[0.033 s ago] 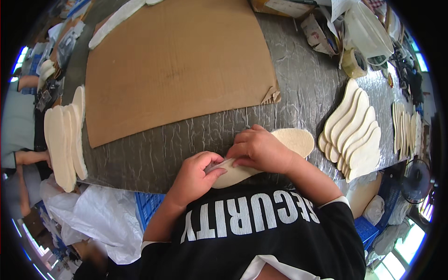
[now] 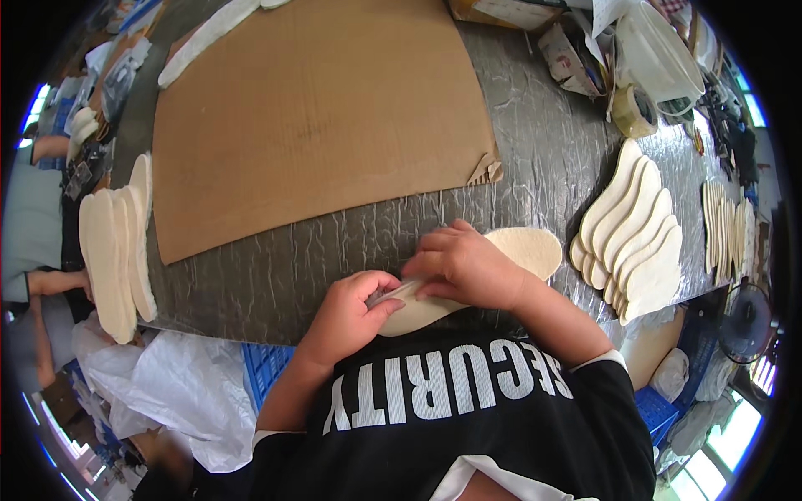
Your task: Inspecting and stacking shoe insoles at a manufacturing workbench.
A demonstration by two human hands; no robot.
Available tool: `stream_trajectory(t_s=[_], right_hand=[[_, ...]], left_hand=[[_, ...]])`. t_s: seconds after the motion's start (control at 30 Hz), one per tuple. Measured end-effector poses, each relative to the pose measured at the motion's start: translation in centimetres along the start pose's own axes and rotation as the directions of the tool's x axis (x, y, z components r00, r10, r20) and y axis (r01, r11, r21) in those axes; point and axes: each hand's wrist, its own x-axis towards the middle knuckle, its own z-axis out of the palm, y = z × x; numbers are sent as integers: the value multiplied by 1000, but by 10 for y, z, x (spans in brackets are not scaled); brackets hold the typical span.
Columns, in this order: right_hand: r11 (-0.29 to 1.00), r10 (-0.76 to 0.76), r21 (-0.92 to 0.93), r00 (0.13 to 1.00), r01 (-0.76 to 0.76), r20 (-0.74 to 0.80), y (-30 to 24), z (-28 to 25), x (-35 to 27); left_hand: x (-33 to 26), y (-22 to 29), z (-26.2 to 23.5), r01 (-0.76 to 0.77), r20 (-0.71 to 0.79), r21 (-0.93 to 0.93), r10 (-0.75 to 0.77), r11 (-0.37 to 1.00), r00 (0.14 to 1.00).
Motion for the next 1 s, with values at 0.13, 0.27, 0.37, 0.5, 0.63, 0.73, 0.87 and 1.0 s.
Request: stream_trajectory(t_s=[0.13, 0.27, 0.37, 0.5, 0.63, 0.73, 0.87, 1.0], right_hand=[[987, -136, -102, 985, 126, -107, -5, -19, -3], [981, -65, -177, 996, 75, 63, -7, -24, -6], [999, 13, -33, 981, -7, 191, -4, -33, 2], [840, 22, 499, 934, -211, 358, 9, -40, 6], [680, 42, 656, 910, -328, 412, 6, -38, -2], [530, 11, 746, 883, -404, 470, 8, -26, -8], [476, -104, 776, 850, -414, 517, 7, -13, -13], [413, -151, 791, 822, -452, 549, 8, -14, -20]], left_hand=[[16, -28, -8, 191, 72, -423, -177, 886, 982], [30, -35, -29, 290, 201, -718, -211, 632, 957], [32, -30, -35, 271, 201, -786, -185, 556, 962], [25, -7, -26, -93, -248, -621, -83, 778, 965], [2, 22, -25, -512, -423, 317, 602, 799, 677], [0, 43, -24, -577, -161, 605, 794, 549, 587], [17, 48, -33, -592, 20, 586, 721, 553, 693], [19, 35, -37, -600, 86, 312, 608, 736, 790]])
